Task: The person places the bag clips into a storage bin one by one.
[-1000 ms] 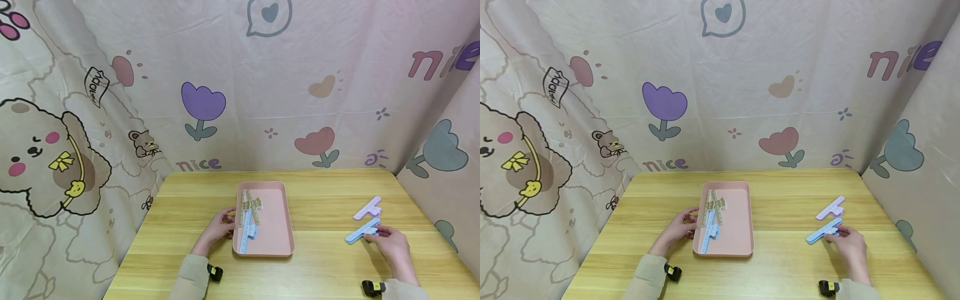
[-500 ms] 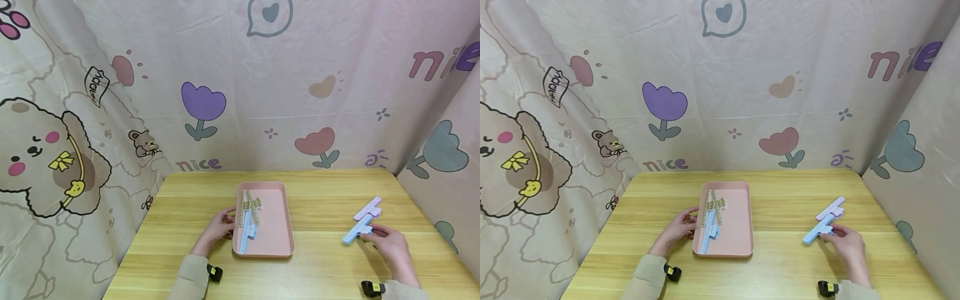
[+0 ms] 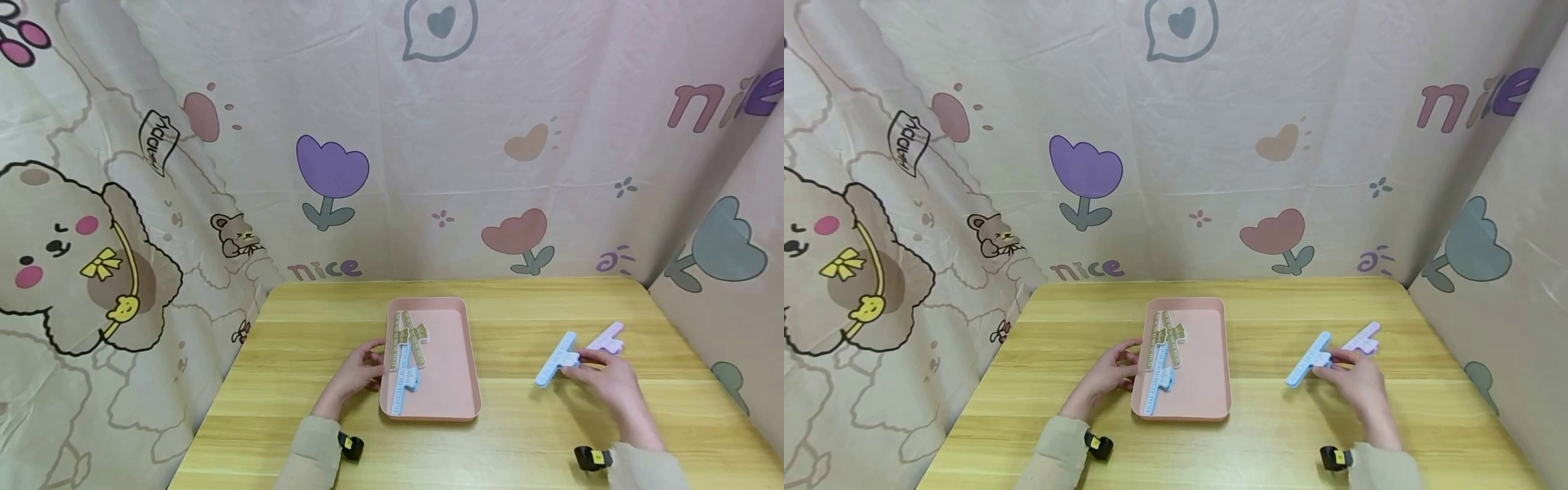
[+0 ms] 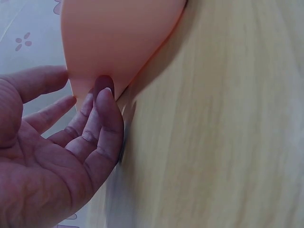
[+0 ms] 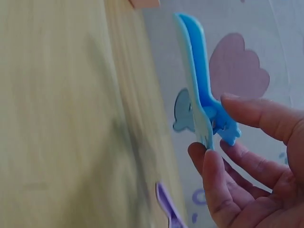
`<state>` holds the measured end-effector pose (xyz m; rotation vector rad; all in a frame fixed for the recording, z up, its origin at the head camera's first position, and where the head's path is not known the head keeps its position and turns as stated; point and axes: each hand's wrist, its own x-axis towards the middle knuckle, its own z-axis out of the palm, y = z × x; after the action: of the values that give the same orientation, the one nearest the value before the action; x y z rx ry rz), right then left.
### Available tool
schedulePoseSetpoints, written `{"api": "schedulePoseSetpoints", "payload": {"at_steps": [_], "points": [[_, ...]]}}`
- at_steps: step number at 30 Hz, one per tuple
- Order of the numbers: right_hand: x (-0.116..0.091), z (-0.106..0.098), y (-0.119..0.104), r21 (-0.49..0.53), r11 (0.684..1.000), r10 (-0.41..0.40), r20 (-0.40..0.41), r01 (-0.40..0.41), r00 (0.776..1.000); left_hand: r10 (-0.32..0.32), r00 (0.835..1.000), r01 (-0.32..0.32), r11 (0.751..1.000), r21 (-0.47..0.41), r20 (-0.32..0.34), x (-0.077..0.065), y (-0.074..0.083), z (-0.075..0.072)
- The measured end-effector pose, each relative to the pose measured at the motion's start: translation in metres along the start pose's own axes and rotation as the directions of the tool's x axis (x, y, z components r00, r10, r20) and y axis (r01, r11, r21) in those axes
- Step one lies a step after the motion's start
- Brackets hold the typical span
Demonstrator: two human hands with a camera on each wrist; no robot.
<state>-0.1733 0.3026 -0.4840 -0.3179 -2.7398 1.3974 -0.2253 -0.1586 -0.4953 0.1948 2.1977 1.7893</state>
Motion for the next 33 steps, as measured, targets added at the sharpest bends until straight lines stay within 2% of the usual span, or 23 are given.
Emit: {"api": "schedulePoseSetpoints", "payload": {"at_steps": [6,15,24,33], "points": [[0.008,0.019,-0.016,0.133,0.99,-0.059,0.061,0.05,0.996,-0.005,1.0,0.005,1.0,0.0,0.001,0.001,0.0,-0.001],[0.022,0.049,-0.038,0.215,0.97,-0.143,0.138,0.112,0.98,-0.008,1.0,0.008,1.0,0.0,0.003,0.001,0.001,0.0],[0.033,0.069,-0.055,0.251,0.952,-0.221,0.163,0.177,0.961,-0.02,1.0,0.02,1.0,0.003,-0.003,0.0,0.002,0.001],[0.047,0.084,-0.073,0.26,0.948,-0.241,0.202,0.185,0.949,-0.015,1.0,0.015,1.0,-0.007,0.006,0.001,0.001,-0.001]]}}
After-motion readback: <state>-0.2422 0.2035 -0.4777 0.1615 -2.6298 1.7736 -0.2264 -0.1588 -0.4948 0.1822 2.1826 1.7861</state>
